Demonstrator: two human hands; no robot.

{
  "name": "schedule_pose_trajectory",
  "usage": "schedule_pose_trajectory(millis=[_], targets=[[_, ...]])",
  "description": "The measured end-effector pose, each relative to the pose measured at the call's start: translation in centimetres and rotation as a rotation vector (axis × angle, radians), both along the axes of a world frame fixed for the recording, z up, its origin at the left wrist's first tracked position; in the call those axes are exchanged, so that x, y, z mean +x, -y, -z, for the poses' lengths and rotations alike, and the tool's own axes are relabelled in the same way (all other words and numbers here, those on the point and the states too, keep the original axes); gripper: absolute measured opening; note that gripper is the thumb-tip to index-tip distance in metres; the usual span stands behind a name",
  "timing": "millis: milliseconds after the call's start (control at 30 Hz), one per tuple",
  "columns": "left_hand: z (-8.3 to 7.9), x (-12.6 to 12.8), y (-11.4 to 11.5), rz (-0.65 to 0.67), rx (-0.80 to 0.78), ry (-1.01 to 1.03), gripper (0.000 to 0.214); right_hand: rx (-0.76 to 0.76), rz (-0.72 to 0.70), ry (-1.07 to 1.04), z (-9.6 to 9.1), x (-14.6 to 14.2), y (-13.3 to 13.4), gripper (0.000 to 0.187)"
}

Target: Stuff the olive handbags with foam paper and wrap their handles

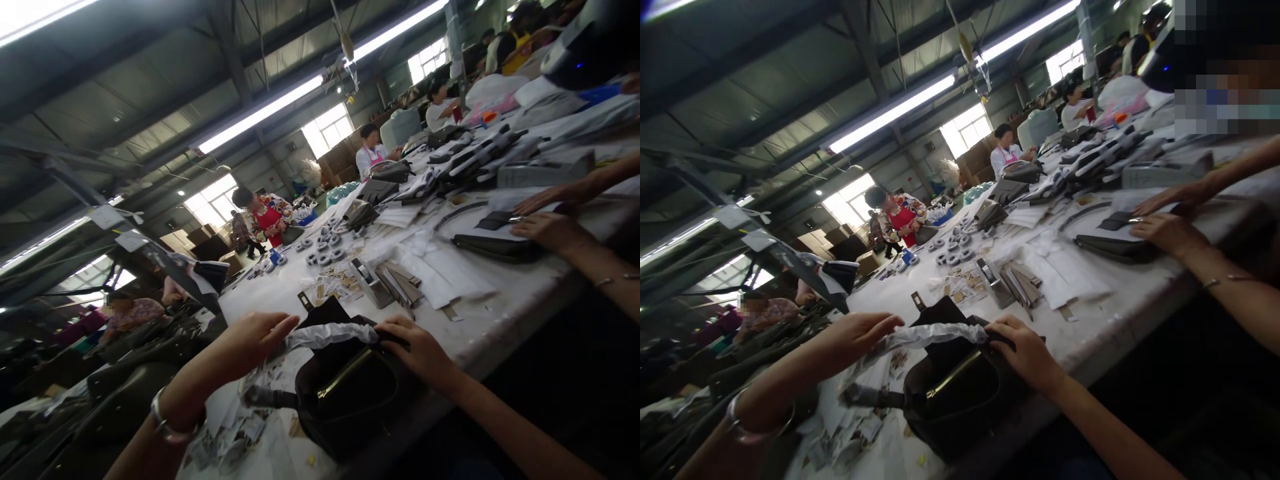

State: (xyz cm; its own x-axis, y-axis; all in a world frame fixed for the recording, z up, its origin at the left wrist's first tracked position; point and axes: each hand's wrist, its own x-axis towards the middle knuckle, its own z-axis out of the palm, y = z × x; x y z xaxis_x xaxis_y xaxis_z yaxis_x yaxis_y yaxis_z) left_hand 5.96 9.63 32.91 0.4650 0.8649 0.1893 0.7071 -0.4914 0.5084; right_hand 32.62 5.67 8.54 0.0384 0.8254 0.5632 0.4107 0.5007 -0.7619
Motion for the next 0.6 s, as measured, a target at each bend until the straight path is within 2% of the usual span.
schedule_pose_trajectory(millis=[33,100,200,267,300,367,500,600], targets=[[0.1,1.9,-0.1,0.101,-0.003,-0.188,0.035,0.009,0.016,-0.015,0.1,-0.2,0.1,0.025],[1.5,5.5,0.0,0.222,0.07,-0.393,0.034,0.025,0.058,-0.04,0.2,-0.5,0.3,0.025],[4.8,9.4,0.4,0.37,0.185,-0.446,0.026,0.034,0.109,-0.064,0.6,-0.7,0.7,0.024],[6.5,10.2,0.4,0.392,0.233,-0.44,0.021,0.041,0.124,-0.067,0.9,-0.5,1.0,0.024],[6.9,10.0,0.4,0.382,0.246,-0.441,0.02,0.046,0.129,-0.066,1.0,-0.4,1.1,0.025],[6.7,8.8,0.1,0.35,0.259,-0.446,0.018,0.055,0.131,-0.06,1.1,0.0,1.3,0.026],[4.3,4.2,-0.4,0.301,0.27,-0.485,0.012,0.062,0.11,-0.046,0.8,0.2,1.5,0.027],[3.0,0.2,-0.3,0.221,0.34,-0.643,0.009,0.064,0.094,-0.042,0.6,-0.1,1.5,0.027]])
